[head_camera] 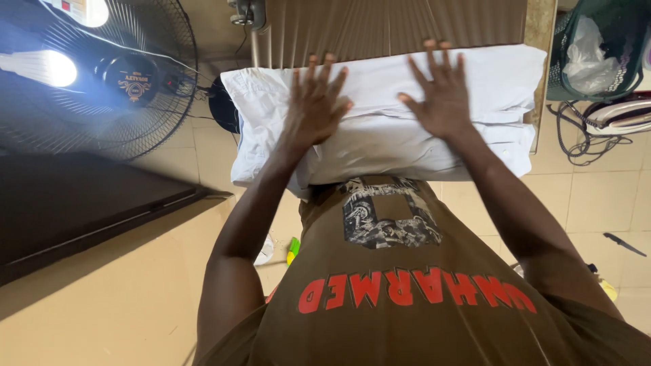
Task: The person buttons and folds a white shirt on top of a suitcase and then places it inside the suitcase.
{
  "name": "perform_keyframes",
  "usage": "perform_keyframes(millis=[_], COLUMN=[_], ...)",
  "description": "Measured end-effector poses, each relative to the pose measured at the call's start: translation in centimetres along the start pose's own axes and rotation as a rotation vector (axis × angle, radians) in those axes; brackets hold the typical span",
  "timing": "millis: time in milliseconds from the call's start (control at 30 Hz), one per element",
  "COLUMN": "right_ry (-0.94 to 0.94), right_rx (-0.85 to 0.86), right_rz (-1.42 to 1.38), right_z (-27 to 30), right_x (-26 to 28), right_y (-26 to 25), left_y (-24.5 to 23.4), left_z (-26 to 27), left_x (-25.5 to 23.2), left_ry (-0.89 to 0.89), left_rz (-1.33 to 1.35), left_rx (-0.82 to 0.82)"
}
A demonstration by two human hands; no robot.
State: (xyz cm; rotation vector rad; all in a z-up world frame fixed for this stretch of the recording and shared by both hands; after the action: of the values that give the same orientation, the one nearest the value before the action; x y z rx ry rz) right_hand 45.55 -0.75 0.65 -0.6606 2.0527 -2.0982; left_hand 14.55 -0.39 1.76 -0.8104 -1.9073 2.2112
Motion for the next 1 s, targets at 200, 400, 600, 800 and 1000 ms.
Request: perform_keyframes(millis=[200, 400, 600, 800, 1000], right_ry=[0.352, 0.721, 0.454, 0.144, -0.331], right_rx=[0.126, 0.051, -0.394, -0.271, 0.389], right_rz=[-0.002, -0.484, -0.397, -0.927, -0.919], right_z=[3.9, 5.1, 7.0, 4.9, 1.8], right_x=[-6.0, -5.9, -8.7, 4.9, 18.1], right_y=[-3.5, -8.1, -4.0, -3.4, -4.7], left_y=[-1.3, -1.3, 1.4, -0.7, -4.6], left_z=[2.9, 5.1, 10.0, 14.7, 17.4], left_x=[6.1, 12.9, 17.6, 12.0, 3.6], left_ry=[-0.215, -0.515, -0.680, -0.897, -1.029], left_rz=[-0.075, 0.219, 0.665, 0.659, 0.796], left_rx=[0.055, -0.075, -0.347, -0.649, -0.135])
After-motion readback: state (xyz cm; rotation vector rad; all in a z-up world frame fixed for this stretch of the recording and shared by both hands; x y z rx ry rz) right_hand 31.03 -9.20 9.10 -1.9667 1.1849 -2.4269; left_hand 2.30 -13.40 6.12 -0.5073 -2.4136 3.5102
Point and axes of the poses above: each hand's wrist, its own z-axis away from the middle knuckle, its own y-axis out of the palm, x = y × z, the point moved 1 cm from there along -z, towards the middle knuckle, and after that the axes turned 1 degree about -z, right-handed, at the moved point
